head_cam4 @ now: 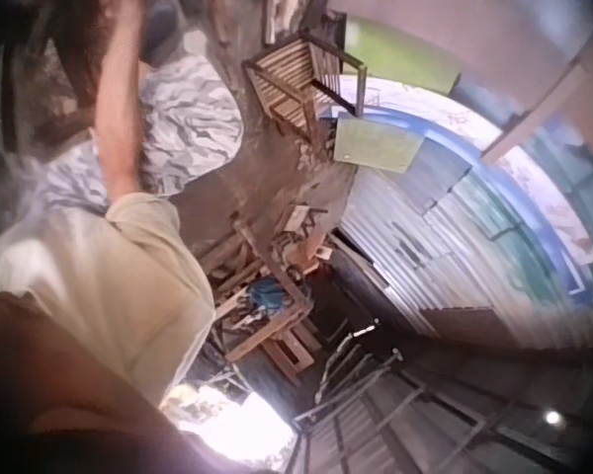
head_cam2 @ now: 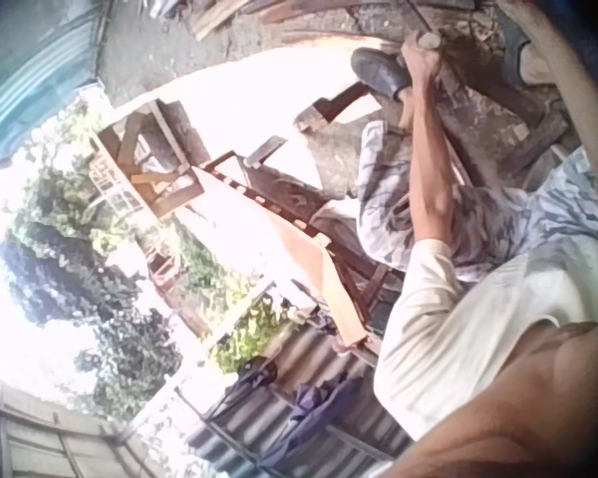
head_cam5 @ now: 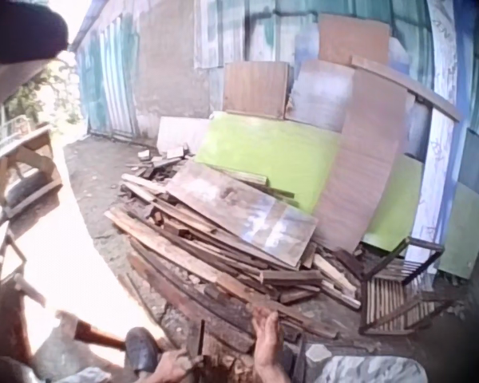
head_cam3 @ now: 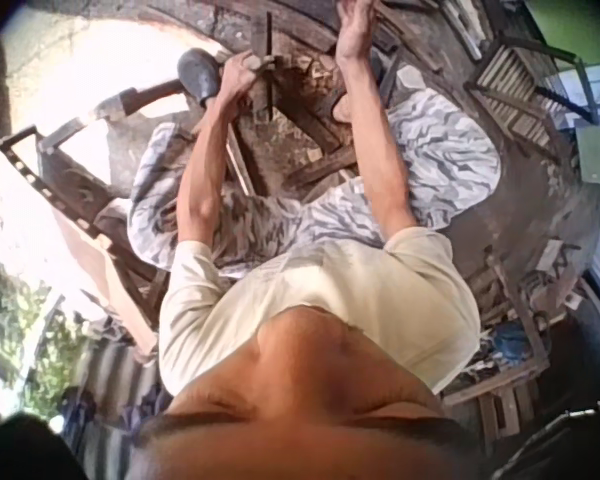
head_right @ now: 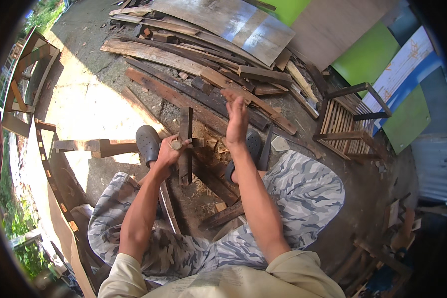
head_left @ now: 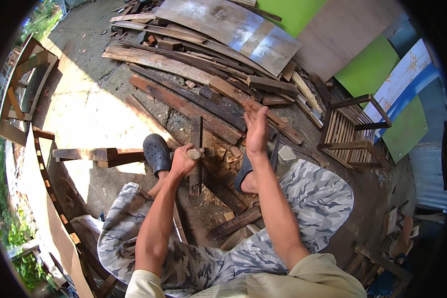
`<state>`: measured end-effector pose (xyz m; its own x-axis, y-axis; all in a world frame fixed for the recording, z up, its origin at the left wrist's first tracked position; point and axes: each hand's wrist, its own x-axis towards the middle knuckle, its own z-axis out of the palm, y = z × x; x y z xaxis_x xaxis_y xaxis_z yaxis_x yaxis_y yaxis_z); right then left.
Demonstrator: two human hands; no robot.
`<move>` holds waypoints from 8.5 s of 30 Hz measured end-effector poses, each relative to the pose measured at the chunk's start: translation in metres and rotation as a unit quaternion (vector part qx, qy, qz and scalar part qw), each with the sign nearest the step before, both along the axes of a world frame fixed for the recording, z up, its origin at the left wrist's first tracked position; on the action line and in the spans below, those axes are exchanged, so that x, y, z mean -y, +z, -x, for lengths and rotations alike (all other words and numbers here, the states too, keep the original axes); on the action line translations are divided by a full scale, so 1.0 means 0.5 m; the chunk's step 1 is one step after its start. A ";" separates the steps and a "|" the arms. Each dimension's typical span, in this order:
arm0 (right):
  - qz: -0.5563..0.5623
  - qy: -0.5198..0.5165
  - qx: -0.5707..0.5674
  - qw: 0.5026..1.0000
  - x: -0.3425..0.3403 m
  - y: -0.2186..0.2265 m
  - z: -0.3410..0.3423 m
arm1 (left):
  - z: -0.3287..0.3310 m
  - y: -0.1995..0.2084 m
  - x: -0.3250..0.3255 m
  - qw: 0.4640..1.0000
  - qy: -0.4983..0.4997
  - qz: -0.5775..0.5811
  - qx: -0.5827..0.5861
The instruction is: The person assembles a rectangular wooden frame on the ground using a hammer and nails. They position the frame pieces, hammer nails to join them, and repeatedly measure the frame with a tape measure to check alignment.
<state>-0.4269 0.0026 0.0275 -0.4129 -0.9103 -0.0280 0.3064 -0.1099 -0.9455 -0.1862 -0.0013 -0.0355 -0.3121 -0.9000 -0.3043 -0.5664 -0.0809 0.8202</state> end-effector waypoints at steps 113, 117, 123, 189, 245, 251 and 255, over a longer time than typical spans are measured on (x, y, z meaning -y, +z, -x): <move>-0.408 0.386 -0.371 0.740 -0.245 -0.366 -0.231 | -0.050 -0.113 -0.520 0.665 0.712 -0.157 -0.162; -0.372 0.404 -0.463 0.696 -0.343 -0.371 -0.205 | -0.051 -0.122 -0.522 0.661 0.717 -0.143 -0.170; -0.415 0.454 -0.489 0.618 -0.403 -0.347 -0.234 | -0.063 -0.104 -0.536 0.675 0.706 -0.135 -0.164; -0.533 0.308 -0.022 0.788 -0.270 -0.114 -0.131 | -0.156 0.178 -0.276 0.980 0.181 -0.073 -0.045; -0.460 0.520 -0.368 0.619 -0.392 -0.230 -0.241 | -0.578 -0.074 -0.275 0.752 0.639 -0.154 -0.052; -0.515 0.519 -0.333 0.595 -0.394 -0.268 -0.288 | -0.547 0.000 -0.240 0.771 0.627 -0.102 -0.044; -0.536 0.524 -0.284 0.598 -0.392 -0.274 -0.286 | -0.563 -0.002 -0.219 0.736 0.665 -0.114 -0.056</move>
